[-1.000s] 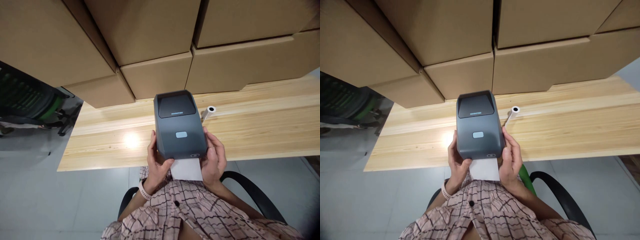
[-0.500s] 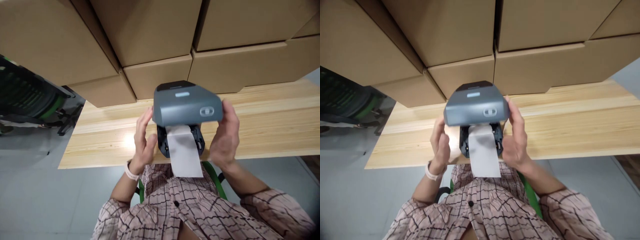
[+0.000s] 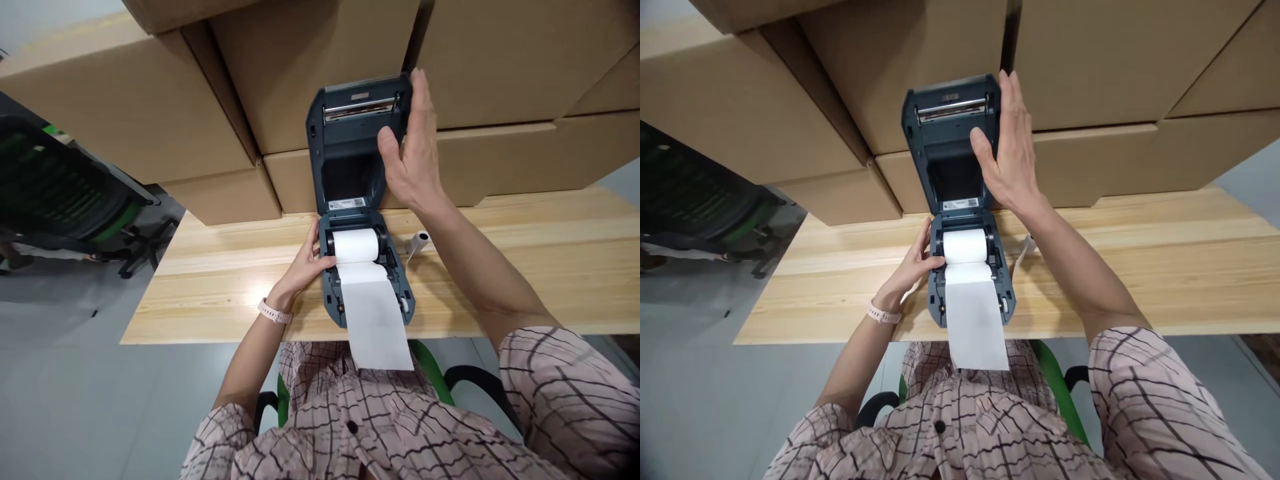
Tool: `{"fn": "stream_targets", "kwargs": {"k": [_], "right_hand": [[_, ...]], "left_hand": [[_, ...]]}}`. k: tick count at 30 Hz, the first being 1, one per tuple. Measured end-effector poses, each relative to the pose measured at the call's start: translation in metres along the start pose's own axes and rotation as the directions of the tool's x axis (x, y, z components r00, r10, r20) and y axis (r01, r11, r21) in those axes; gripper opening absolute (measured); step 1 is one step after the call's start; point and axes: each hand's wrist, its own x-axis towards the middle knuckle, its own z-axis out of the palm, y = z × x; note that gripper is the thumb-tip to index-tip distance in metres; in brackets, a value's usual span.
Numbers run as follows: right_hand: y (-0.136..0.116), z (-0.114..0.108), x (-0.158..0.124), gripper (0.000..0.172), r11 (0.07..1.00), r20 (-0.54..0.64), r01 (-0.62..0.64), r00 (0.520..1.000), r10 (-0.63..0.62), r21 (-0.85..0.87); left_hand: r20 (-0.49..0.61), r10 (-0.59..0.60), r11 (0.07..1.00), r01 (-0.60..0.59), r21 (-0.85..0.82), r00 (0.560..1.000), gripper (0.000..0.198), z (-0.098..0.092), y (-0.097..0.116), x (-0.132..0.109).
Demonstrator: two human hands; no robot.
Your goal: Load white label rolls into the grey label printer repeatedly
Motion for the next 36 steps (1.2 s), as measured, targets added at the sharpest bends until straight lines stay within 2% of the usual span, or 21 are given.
{"fn": "stream_targets", "kwargs": {"k": [3, 5, 6, 8, 9, 10, 12, 14, 15, 17, 20, 22, 23, 26, 28, 30, 32, 34, 36], "right_hand": [[-0.010, -0.002, -0.010, 0.080, 0.997, -0.066, 0.038, 0.997, -0.042, -0.069], [-0.019, -0.009, -0.030, 0.068, 0.990, -0.098, 0.106, 0.989, -0.115, -0.096], [-0.023, -0.012, -0.042, 0.058, 0.983, -0.071, 0.161, 0.983, -0.167, -0.089], [-0.027, -0.017, -0.064, 0.044, 0.961, 0.112, 0.274, 0.956, -0.270, -0.026], [-0.027, -0.018, -0.072, 0.043, 0.951, 0.255, 0.310, 0.918, -0.305, 0.022], [-0.027, -0.018, -0.078, 0.046, 0.944, 0.409, 0.323, 0.854, -0.321, 0.065], [-0.025, -0.014, -0.081, 0.057, 0.945, 0.668, 0.312, 0.682, -0.298, 0.103], [-0.026, -0.007, -0.077, 0.066, 0.948, 0.808, 0.307, 0.538, -0.240, 0.076], [-0.027, -0.003, -0.074, 0.067, 0.949, 0.845, 0.311, 0.493, -0.208, 0.052], [-0.032, 0.006, -0.067, 0.068, 0.951, 0.883, 0.308, 0.445, -0.148, 0.004], [-0.037, 0.009, -0.059, 0.078, 0.969, 0.905, 0.245, 0.415, -0.097, -0.008], [-0.035, 0.001, -0.054, 0.085, 0.986, 0.899, 0.153, 0.418, -0.129, 0.071], [-0.033, -0.008, -0.052, 0.086, 0.985, 0.882, 0.096, 0.438, -0.173, 0.146], [-0.017, -0.046, -0.044, 0.087, 0.902, 0.767, -0.048, 0.547, -0.336, 0.429], [-0.003, -0.076, -0.041, 0.093, 0.818, 0.686, -0.146, 0.637, -0.352, 0.556], [0.010, -0.101, -0.043, 0.099, 0.736, 0.646, -0.299, 0.725, -0.239, 0.607], [0.020, -0.113, -0.048, 0.105, 0.669, 0.606, -0.432, 0.795, -0.035, 0.605], [0.030, -0.112, -0.055, 0.107, 0.677, 0.547, -0.497, 0.821, 0.165, 0.543], [0.040, -0.099, -0.060, 0.104, 0.739, 0.458, -0.493, 0.844, 0.279, 0.459]], "left_hand": [[-0.040, -0.034, 0.996, 0.037, 0.078, 0.999, 0.115, 0.000, 0.009, -0.003], [-0.098, -0.071, 0.971, 0.091, 0.220, 0.993, 0.108, 0.000, 0.019, -0.006], [-0.120, -0.093, 0.948, 0.125, 0.294, 0.988, 0.102, 0.001, 0.025, -0.008], [-0.126, -0.148, 0.899, 0.187, 0.396, 0.981, 0.094, 0.004, 0.037, -0.011], [-0.114, -0.178, 0.884, 0.210, 0.417, 0.977, 0.092, 0.006, 0.042, -0.012], [-0.105, -0.203, 0.878, 0.228, 0.422, 0.974, 0.092, 0.007, 0.046, -0.013], [-0.097, -0.226, 0.879, 0.245, 0.409, 0.969, 0.093, 0.010, 0.052, -0.013], [-0.092, -0.225, 0.886, 0.243, 0.396, 0.970, 0.094, 0.011, 0.056, -0.012], [-0.084, -0.221, 0.888, 0.237, 0.395, 0.972, 0.095, 0.011, 0.057, -0.011], [-0.060, -0.220, 0.887, 0.226, 0.404, 0.974, 0.096, 0.011, 0.059, -0.011], [-0.048, -0.232, 0.882, 0.231, 0.410, 0.971, 0.097, 0.009, 0.061, -0.010], [-0.055, -0.242, 0.883, 0.244, 0.402, 0.969, 0.098, 0.010, 0.062, -0.011], [-0.058, -0.246, 0.884, 0.248, 0.395, 0.968, 0.098, 0.010, 0.062, -0.011], [-0.065, -0.251, 0.889, 0.257, 0.380, 0.966, 0.100, 0.011, 0.061, -0.011], [-0.064, -0.258, 0.887, 0.263, 0.379, 0.964, 0.101, 0.011, 0.060, -0.011], [-0.065, -0.269, 0.877, 0.273, 0.394, 0.961, 0.101, 0.011, 0.060, -0.011], [-0.070, -0.278, 0.866, 0.282, 0.413, 0.958, 0.102, 0.011, 0.060, -0.011], [-0.077, -0.279, 0.865, 0.285, 0.413, 0.957, 0.102, 0.011, 0.059, -0.011], [-0.084, -0.278, 0.870, 0.288, 0.401, 0.957, 0.102, 0.011, 0.058, -0.011]]}}
